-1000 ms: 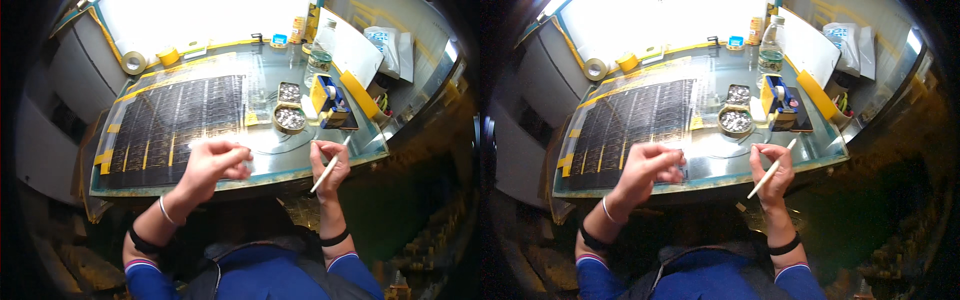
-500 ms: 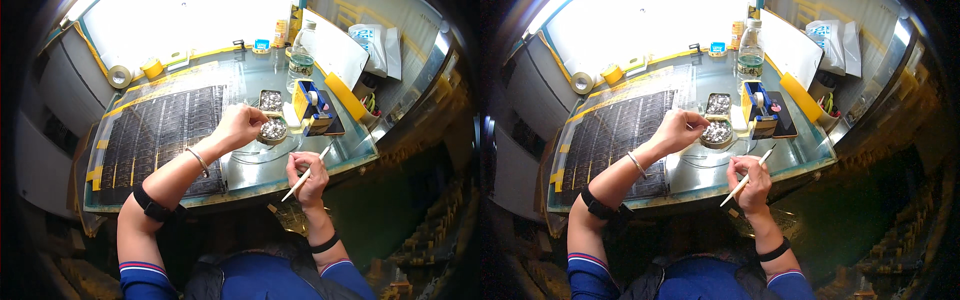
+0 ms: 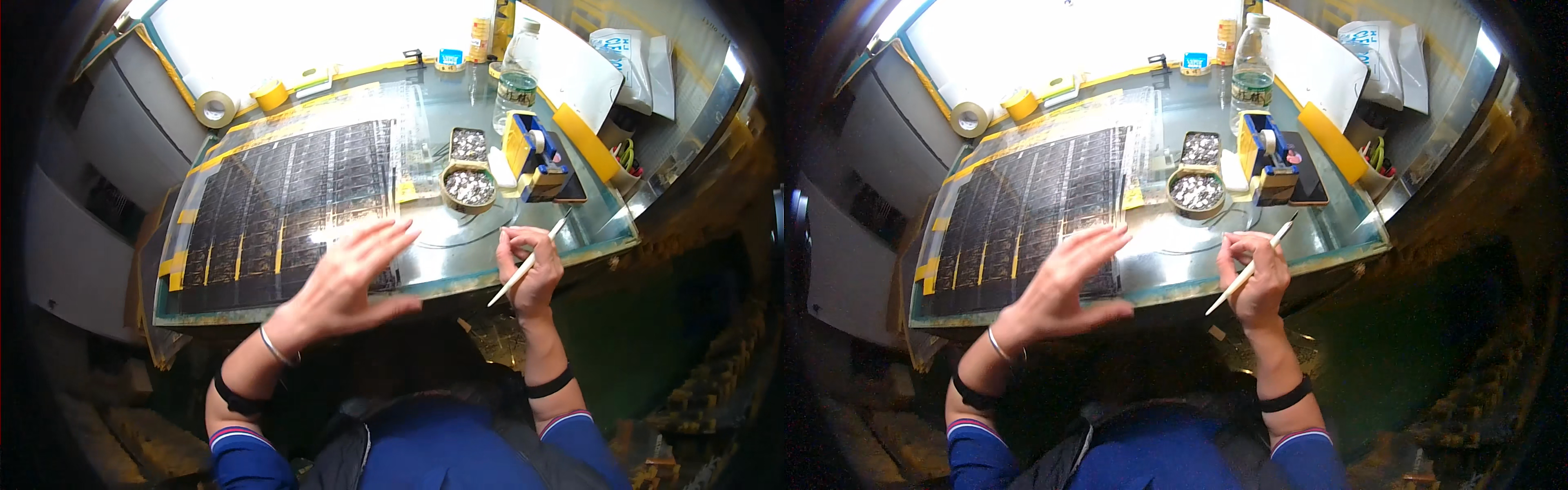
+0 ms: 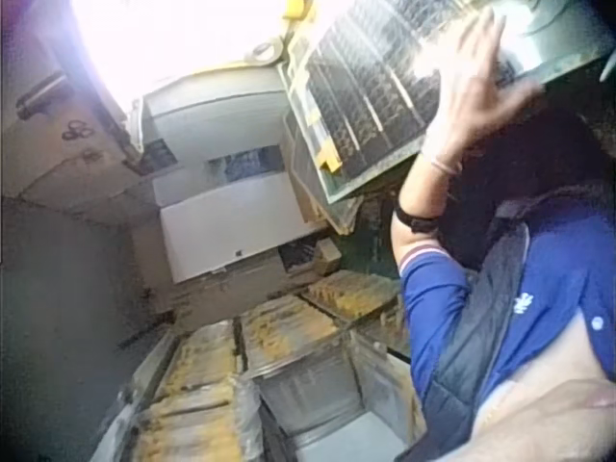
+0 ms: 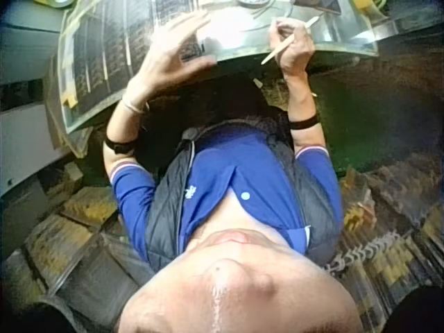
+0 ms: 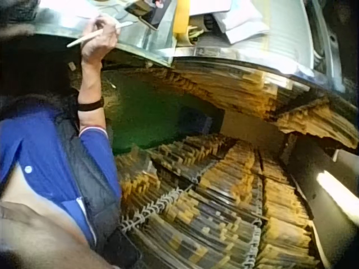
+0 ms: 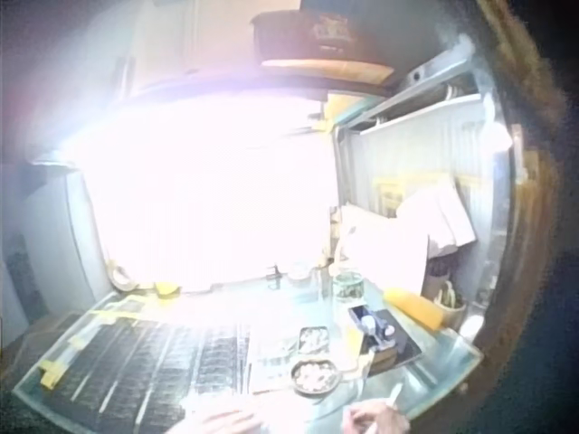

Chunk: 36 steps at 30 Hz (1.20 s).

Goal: Inspecting and sorting transparent film sheets with printed patterns using a pointed tool.

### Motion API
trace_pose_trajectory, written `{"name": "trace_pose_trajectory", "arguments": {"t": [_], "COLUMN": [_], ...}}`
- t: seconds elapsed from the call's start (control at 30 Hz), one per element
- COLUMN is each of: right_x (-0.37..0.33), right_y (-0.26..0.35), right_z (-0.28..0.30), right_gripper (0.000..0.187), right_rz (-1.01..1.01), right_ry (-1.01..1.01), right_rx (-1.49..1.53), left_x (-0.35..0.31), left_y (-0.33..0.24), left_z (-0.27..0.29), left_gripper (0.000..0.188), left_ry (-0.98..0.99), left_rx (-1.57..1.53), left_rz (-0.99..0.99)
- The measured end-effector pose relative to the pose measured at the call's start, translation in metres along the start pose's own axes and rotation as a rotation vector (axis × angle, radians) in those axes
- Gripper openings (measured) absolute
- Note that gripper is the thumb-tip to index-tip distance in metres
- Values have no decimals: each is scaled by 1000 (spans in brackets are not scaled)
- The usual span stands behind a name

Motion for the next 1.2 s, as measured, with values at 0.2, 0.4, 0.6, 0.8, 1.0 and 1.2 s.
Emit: {"name": "trace_pose_trajectory", "arguments": {"t": [0.2, 0.4, 0.6, 0.8, 1.0, 1.2], "right_x": [-4, -9, -22, -29, -44, -37], "right_y": [-25, -94, -124, -133, -141, -120], "right_z": [25, 144, 199, 182, 166, 161], "right_gripper": [16, 16, 18, 18, 7, 9], "right_rz": [-264, -304, -315, -369, -346, -321], "right_ry": [-87, -424, -455, -403, -315, -254], "right_rx": [399, -18, -396, -510, -509, -392], "left_x": [-59, -54, -52, -58, -48, -56], "left_y": [8, 6, 7, 9, 7, 8], "left_z": [-34, -18, -15, -9, -4, -19], "left_gripper": [67, 30, 30, 41, 48, 48], "left_ry": [64, -212, -257, -232, -194, -164], "left_rx": [214, 103, 93, 50, 77, 178], "left_rz": [117, 67, 83, 101, 91, 76]}}
Point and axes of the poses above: each hand's wrist, its own x-axis towards the middle knuckle, its own z-axis out of the back of the hand, y = z × x, the point moved 9 cm from there along x, towards the middle knuckle, and after that the axes turned 9 degrees about -x, right-handed, at the moved point
